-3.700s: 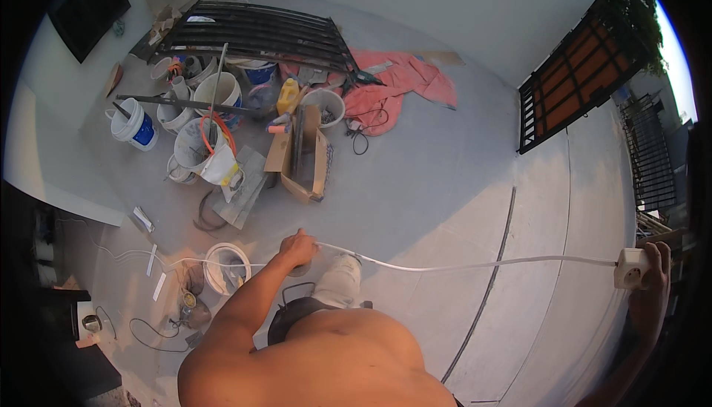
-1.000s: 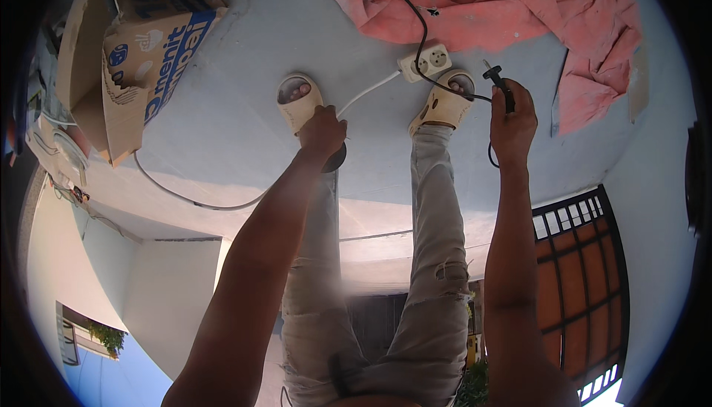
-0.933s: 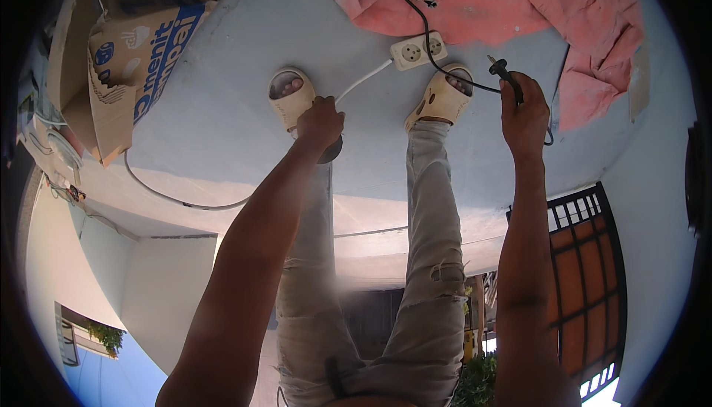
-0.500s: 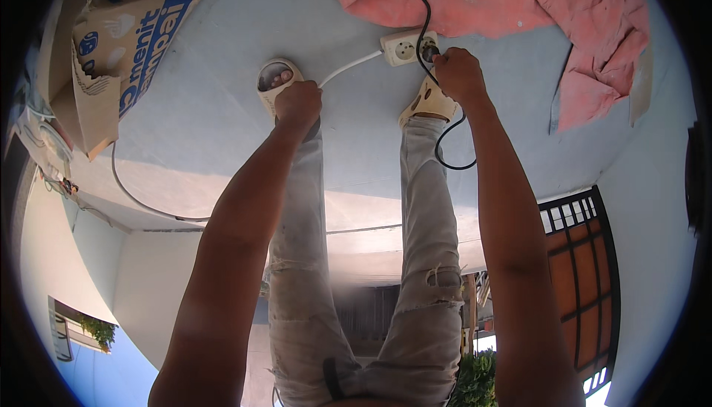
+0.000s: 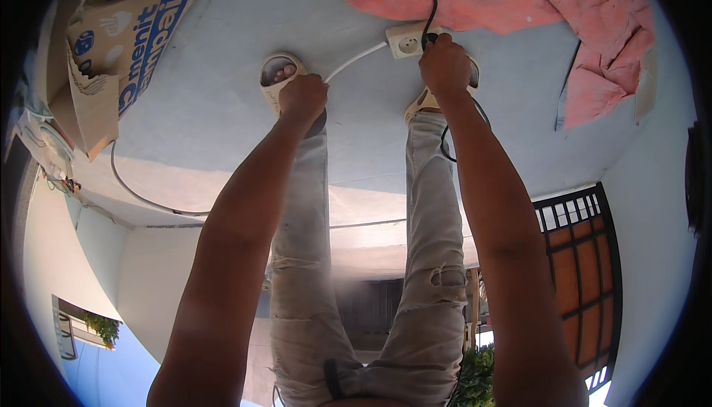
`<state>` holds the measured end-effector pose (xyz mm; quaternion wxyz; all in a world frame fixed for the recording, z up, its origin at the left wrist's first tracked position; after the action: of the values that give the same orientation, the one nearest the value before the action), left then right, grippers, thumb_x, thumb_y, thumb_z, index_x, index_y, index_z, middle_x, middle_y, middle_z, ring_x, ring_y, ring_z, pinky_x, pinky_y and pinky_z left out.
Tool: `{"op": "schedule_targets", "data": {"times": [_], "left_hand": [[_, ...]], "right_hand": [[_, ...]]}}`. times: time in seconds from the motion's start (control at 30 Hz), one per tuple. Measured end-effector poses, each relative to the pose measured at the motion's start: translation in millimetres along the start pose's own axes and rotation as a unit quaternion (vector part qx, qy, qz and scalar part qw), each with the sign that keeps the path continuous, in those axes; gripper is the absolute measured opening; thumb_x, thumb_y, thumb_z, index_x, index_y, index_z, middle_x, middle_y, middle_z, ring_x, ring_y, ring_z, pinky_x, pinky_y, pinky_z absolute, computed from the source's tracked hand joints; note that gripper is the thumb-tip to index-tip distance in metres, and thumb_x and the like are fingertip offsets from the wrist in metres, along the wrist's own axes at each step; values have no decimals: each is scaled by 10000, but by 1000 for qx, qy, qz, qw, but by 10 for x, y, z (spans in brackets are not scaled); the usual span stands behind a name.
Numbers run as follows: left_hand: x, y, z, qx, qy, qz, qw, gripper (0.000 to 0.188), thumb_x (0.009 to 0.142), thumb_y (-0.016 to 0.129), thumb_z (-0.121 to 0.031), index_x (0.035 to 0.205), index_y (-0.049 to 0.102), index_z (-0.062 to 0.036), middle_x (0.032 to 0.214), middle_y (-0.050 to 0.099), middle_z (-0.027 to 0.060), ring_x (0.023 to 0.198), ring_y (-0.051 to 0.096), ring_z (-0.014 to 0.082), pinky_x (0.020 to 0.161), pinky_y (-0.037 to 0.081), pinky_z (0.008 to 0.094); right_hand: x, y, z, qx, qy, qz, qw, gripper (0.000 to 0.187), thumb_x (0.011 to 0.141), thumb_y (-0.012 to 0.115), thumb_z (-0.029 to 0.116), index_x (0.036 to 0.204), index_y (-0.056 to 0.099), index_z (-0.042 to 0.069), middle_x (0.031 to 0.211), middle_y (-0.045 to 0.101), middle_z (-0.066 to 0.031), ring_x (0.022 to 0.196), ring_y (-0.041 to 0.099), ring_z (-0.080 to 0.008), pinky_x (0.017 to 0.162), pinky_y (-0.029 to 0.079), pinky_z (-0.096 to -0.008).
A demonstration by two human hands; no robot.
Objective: The person uses a corded power drill to fasten screws into a metal frame structure resting on a pink drop cloth. The person repeatedly positions screws and operates the drill to secure the frame components together.
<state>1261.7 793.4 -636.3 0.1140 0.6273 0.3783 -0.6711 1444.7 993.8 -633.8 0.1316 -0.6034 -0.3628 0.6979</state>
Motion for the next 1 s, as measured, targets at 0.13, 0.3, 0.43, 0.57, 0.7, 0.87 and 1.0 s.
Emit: {"op": "schedule_targets", "data": {"times": [0.13, 0.3, 0.43, 0.57, 0.7, 0.87, 1.0], "left_hand": [[11, -29, 11, 33, 18, 13, 999, 311, 962, 604, -378, 988, 737, -99, 946, 728, 137, 898, 730, 317, 761, 595, 434], [-40, -174, 43, 39, -22, -60, 997, 346, 940, 621, -417, 1018, 739, -100, 1168, 685, 158, 1115, 663, 319, 926, 545, 464], [-128, -552, 268, -160, -112, -38, 980, 421, 953, 589, -463, 1100, 718, -90, 1167, 687, 179, 1106, 662, 345, 928, 534, 475], [-526, -820, 470, -306, -257, -179, 899, 573, 968, 542, -526, 1265, 656, -49, 1236, 654, 216, 1137, 643, 377, 961, 511, 480], [-1065, -778, 359, -295, -197, -224, 908, 606, 964, 582, -485, 1303, 600, 17, 1343, 558, 295, 1208, 585, 429, 1003, 490, 476], [-1776, -571, -204, -371, -60, -176, 910, 523, 946, 635, -400, 1258, 620, 19, 1223, 653, 245, 1123, 641, 392, 960, 516, 450], [-2376, -397, -661, -405, 6, -127, 905, 429, 910, 692, -303, 1180, 635, 26, 1147, 703, 217, 1076, 687, 338, 937, 535, 408]], "right_hand": [[85, 99, 45, 17, 6, -25, 1000, 246, 936, 591, 199, 956, 571, -45, 864, 709, -259, 782, 726, -406, 710, 595, -486], [175, -60, 105, 69, 53, 69, 994, 283, 933, 577, 193, 1103, 583, -33, 1041, 687, -260, 969, 711, -397, 818, 591, -453], [29, -456, -40, 132, 4, 56, 990, 402, 946, 612, 283, 1176, 609, -47, 1062, 639, -310, 1009, 663, -445, 910, 535, -490], [-362, -997, -516, 235, -83, 26, 968, 365, 944, 615, 301, 1135, 646, -8, 1049, 621, -291, 974, 643, -441, 896, 515, -502], [-975, -1509, -1469, 205, -77, 81, 972, 284, 940, 610, 255, 1056, 673, 4, 1015, 677, -268, 986, 661, -417, 869, 531, -491], [-1683, -2193, -2701, 22, 26, 131, 991, 301, 949, 612, 284, 1037, 681, 4, 1028, 711, -227, 1003, 671, -409, 909, 530, -475], [-1575, -2833, -2907, 385, 163, 152, 896, 287, 958, 616, 286, 1026, 656, 10, 871, 681, -164, 851, 687, -325, 765, 572, -443]]}}
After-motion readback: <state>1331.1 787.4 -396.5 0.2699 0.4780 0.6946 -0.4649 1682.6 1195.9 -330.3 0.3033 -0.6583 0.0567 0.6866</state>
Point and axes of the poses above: each hand's wrist, its own x-axis towards the middle knuckle, its own y-axis out of the palm, z = x × y, the point moved 1 cm from there along x, towards the middle knuckle
